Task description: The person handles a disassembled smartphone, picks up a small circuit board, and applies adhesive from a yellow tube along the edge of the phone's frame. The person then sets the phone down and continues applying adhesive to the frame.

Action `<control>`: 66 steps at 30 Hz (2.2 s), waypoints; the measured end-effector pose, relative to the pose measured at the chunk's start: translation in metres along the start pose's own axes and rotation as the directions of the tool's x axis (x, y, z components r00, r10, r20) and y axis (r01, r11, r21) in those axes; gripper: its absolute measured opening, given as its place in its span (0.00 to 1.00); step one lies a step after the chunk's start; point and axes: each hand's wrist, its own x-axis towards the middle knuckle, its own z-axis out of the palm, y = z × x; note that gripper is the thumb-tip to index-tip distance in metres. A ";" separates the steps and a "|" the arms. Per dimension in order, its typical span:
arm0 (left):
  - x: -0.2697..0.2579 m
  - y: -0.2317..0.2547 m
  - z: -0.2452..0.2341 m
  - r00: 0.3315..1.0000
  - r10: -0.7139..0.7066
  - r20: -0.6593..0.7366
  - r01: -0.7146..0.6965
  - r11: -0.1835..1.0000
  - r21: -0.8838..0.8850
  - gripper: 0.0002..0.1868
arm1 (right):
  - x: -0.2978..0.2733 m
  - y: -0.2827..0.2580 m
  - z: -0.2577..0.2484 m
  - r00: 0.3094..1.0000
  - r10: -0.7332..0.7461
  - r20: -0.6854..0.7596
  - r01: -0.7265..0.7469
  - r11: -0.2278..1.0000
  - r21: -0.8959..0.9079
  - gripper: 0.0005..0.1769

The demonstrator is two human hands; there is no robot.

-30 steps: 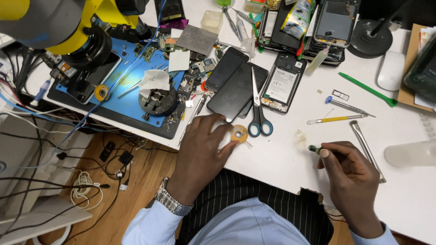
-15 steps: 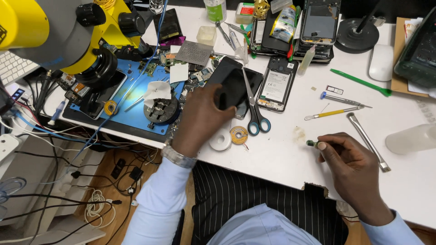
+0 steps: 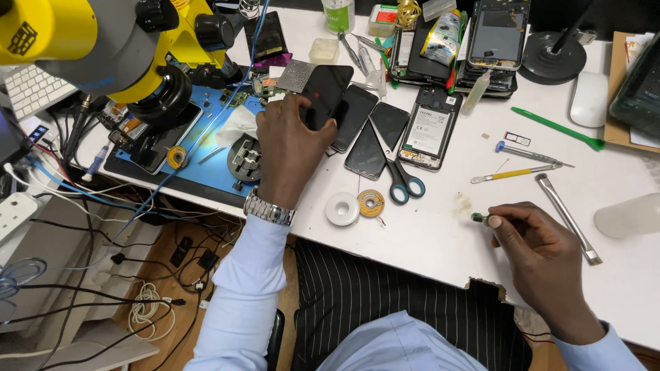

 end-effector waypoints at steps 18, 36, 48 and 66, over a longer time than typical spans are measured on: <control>-0.040 0.065 -0.001 0.914 0.293 0.282 -0.300 0.954 -0.022 0.13 | 0.003 -0.001 -0.002 0.999 -0.029 0.023 0.030 0.999 -0.030 0.10; -0.042 0.089 -0.005 0.855 0.337 0.395 -0.296 0.941 -0.162 0.25 | 0.004 0.001 -0.004 0.999 0.022 0.040 -0.023 1.000 0.021 0.09; 0.091 0.051 0.054 0.815 0.230 0.532 -0.301 0.952 0.048 0.28 | 0.003 -0.001 -0.004 0.999 0.025 0.028 -0.026 0.999 0.021 0.09; -0.103 0.050 -0.014 0.820 0.384 0.425 -0.452 0.889 0.069 0.22 | 0.000 -0.005 -0.004 0.996 -0.063 0.068 0.060 0.998 0.036 0.08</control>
